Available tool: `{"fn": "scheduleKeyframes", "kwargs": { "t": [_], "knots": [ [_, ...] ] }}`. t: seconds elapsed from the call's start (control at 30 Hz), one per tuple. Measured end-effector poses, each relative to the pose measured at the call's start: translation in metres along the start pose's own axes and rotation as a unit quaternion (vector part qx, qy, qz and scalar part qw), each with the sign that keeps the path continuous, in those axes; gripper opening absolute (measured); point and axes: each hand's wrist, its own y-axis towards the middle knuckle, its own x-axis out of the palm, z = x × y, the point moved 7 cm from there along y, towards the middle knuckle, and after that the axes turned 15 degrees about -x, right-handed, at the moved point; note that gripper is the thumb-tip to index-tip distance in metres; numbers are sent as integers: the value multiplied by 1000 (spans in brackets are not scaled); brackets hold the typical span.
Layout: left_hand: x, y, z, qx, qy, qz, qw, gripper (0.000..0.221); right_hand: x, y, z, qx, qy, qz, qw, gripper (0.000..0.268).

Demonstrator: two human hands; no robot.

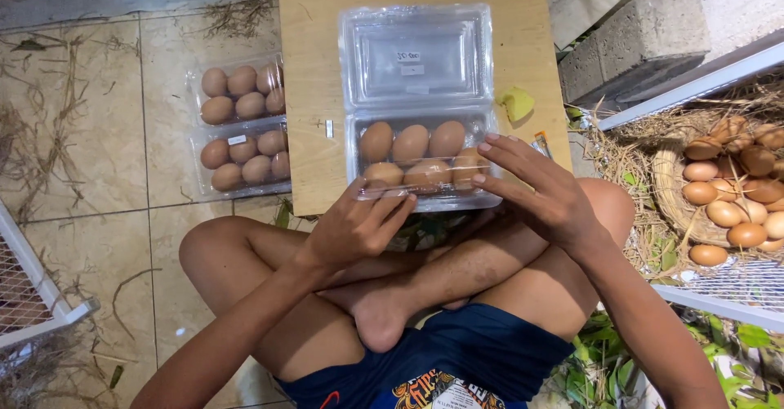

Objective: Cleaning eggs with a sponge and packing them into plastic cartons, then stapling the cartons shut.

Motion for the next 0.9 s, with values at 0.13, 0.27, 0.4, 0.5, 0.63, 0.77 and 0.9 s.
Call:
{"fn": "scheduleKeyframes", "kwargs": {
  "t": [0.13,0.27,0.4,0.5,0.63,0.77,0.9],
  "knots": [
    [-12,1,8,19,36,20,999,17,6,-9,3,-25,-34,14,999,27],
    [-19,1,13,8,84,34,996,19,5,-3,1,-32,-42,42,998,25],
    [-33,14,18,4,160,101,982,13,6,0,0,-16,-28,47,998,20],
    [-32,24,12,2,143,122,982,13,8,3,-4,-6,-30,43,999,19],
    [-26,24,3,0,103,116,988,13,14,3,-8,-9,-41,32,999,19],
    [-34,37,0,1,84,100,991,18,20,-4,-10,8,-32,19,999,23],
    [-17,30,-3,19,86,63,994,17,26,-6,-8,18,-71,-14,997,13]
  ]
}}
